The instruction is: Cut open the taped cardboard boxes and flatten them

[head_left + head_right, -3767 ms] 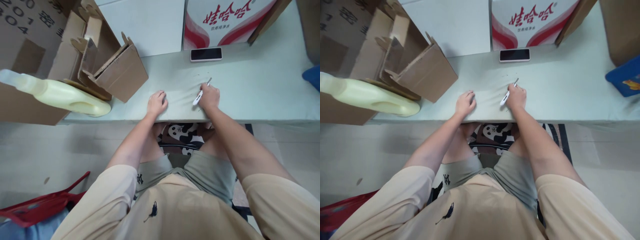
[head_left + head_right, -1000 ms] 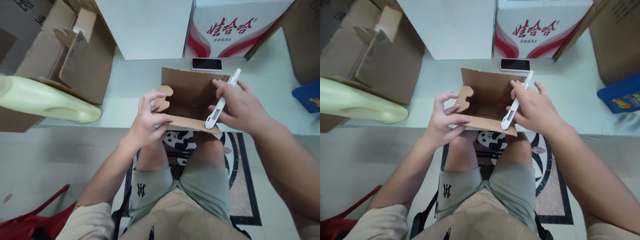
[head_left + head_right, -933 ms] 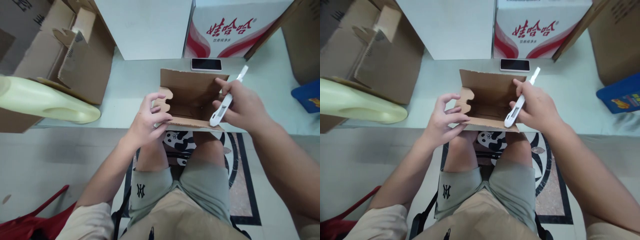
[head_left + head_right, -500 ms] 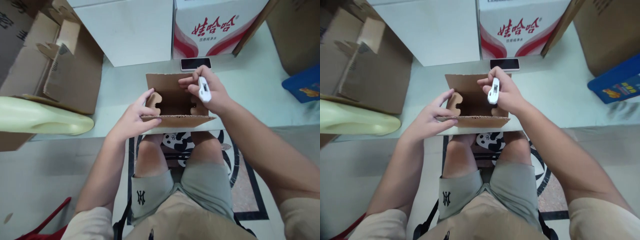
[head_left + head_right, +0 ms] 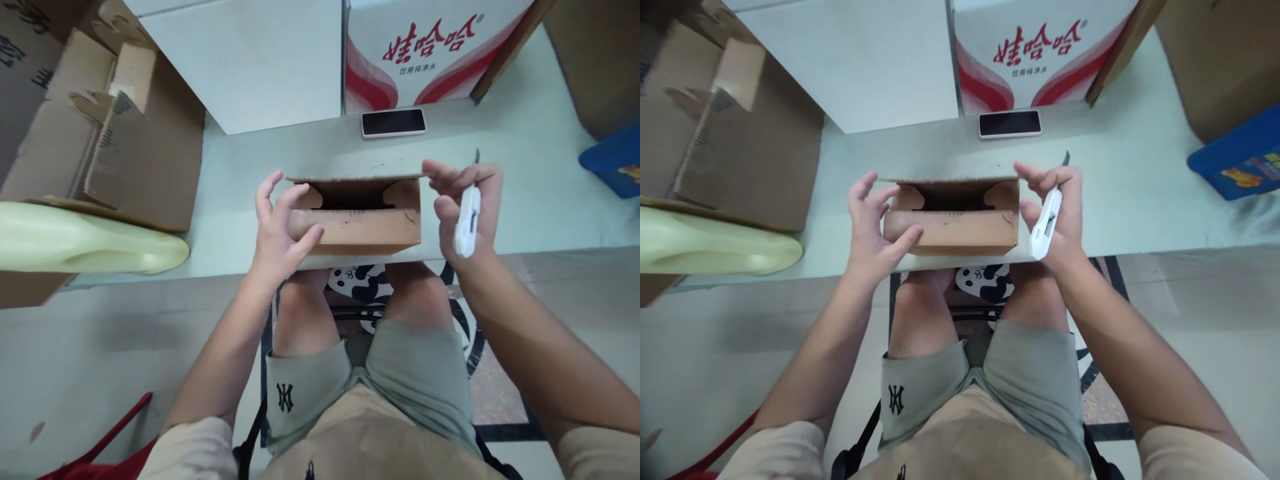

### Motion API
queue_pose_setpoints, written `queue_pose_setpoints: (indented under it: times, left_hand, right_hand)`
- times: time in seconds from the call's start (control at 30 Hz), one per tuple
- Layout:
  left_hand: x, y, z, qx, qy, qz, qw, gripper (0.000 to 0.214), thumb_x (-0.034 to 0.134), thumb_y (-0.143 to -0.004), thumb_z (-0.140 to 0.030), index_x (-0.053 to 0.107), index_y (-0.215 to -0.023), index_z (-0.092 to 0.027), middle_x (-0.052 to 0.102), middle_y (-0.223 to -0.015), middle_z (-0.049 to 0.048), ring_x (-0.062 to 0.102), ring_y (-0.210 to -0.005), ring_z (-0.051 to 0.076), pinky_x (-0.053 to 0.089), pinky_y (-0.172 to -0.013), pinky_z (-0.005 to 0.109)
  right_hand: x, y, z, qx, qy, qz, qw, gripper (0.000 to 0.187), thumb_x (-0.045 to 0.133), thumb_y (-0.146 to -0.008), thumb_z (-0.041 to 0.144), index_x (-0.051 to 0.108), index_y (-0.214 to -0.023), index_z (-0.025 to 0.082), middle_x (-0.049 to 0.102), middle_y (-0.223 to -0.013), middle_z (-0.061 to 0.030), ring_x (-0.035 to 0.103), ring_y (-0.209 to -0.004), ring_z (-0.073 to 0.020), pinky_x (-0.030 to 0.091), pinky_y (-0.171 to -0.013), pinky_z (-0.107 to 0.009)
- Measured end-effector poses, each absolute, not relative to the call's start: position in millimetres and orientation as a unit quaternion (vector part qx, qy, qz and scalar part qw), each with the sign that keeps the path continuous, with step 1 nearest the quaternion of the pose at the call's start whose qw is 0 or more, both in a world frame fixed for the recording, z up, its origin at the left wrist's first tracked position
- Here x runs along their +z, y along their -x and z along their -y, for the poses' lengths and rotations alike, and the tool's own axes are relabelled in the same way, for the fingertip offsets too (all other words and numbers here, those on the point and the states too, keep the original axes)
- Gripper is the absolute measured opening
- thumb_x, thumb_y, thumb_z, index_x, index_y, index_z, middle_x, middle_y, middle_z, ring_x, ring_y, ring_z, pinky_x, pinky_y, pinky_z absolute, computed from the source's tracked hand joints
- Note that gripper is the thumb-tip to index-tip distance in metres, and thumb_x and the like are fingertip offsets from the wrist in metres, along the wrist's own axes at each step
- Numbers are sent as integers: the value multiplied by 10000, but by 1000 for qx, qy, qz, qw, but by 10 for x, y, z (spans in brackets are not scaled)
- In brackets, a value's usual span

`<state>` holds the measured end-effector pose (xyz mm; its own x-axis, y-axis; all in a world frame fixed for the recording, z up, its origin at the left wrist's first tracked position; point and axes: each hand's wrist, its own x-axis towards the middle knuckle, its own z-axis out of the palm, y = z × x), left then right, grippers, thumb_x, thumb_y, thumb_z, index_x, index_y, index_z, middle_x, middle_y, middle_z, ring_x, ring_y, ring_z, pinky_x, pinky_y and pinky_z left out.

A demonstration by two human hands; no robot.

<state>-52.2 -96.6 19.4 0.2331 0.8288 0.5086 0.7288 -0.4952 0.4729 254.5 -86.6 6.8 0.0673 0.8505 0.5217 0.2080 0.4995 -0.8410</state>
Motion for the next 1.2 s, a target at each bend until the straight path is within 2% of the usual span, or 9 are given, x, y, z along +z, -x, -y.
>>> queue_pose_setpoints:
  times: [0.13, 0.23, 0.37, 0.6, 0.73, 0.83, 0.97, 1.07, 1.2]
  left_hand:
    - [187, 469, 962, 302, -819, -487, 24, 494, 641, -991, -466, 565, -1460, -329, 476, -1654, 101, 320, -1624, 396, 399, -1261, 627]
    - [257, 452, 969, 224, -868, -440, 50, 607, 644, -972, -603, 593, -1485, -284, 610, -1568, 90, 458, -1550, 391, 443, -1254, 564]
    - [313, 508, 979, 167, -868, -465, 61, 743, 668, -926, -693, 564, -1542, -291, 567, -1623, 85, 448, -1561, 392, 491, -1221, 520]
    - [103, 930, 965, 293, -779, -541, 124, 868, 629, -846, -845, 601, -1491, -265, 587, -1605, 81, 438, -1566, 417, 343, -1316, 629]
    - [28, 1009, 1011, 406, -688, -565, 205, 902, 809, -687, -822, 666, -1402, -291, 585, -1610, 28, 431, -1567, 419, 287, -1353, 597]
    - [43, 880, 1057, 452, -616, -579, 284, 818, 821, -691, -808, 711, -1308, -283, 665, -1521, 29, 525, -1488, 396, 363, -1308, 584]
    - [-27, 516, 1110, 436, -560, -593, 381, 780, 382, -947, -868, 767, -995, -191, 823, -1019, 116, 767, -1017, 328, 637, -903, 493]
    - [-178, 174, 1159, 439, -403, -582, 553, 653, 546, -917, -813, 755, -988, -199, 818, -937, 92, 769, -1033, 308, 643, -877, 426]
    - [-357, -76, 1263, 429, -367, -571, 596, 338, 800, -848, -537, 774, -1003, -238, 822, -935, 74, 774, -1003, 301, 649, -879, 434]
  right_hand:
    - [-9, -2502, 976, 285, 431, 655, 551, 290, 659, -944, 564, 492, -989, 331, 796, -952, -11, 693, -1317, -286, 496, -1178, -605]
    - [-64, -2510, 1077, 273, 452, 653, 544, 355, 679, -921, 607, 469, -967, 324, 800, -1080, -34, 641, -1399, -308, 486, -1182, -646]
    - [-228, -2529, 1171, 255, 494, 564, 610, 392, 645, -941, 641, 437, -1014, 316, 761, -1266, -87, 703, -1304, -300, 522, -1132, -610]
    - [-535, -2325, 1233, 392, 530, 517, 546, 295, 667, -945, 490, 451, -991, 294, 747, -1208, -59, 747, -1140, -243, 600, -955, -459]
    - [-487, -2083, 1230, 429, 494, 576, 490, 268, 662, -941, 418, 435, -980, 281, 722, -1112, -41, 731, -1107, -241, 605, -902, -423]
    - [-281, -1980, 1262, 400, 454, 616, 505, 318, 667, -950, 460, 409, -1024, 289, 691, -1340, -80, 611, -1397, -299, 522, -1116, -540]
    - [106, -2009, 1354, 335, 397, 667, 535, 338, 663, -971, 497, 408, -1087, 309, 588, -1585, -80, 232, -1683, -296, 257, -1320, -677]
    - [316, -2083, 1403, 291, 378, 693, 540, 285, 659, -981, 433, 417, -1087, 325, 586, -1599, -45, 278, -1670, -273, 232, -1348, -680]
    - [362, -2165, 1413, 264, 395, 696, 538, 261, 681, -970, 375, 438, -1050, 327, 664, -1518, -43, 402, -1613, -290, 349, -1308, -673]
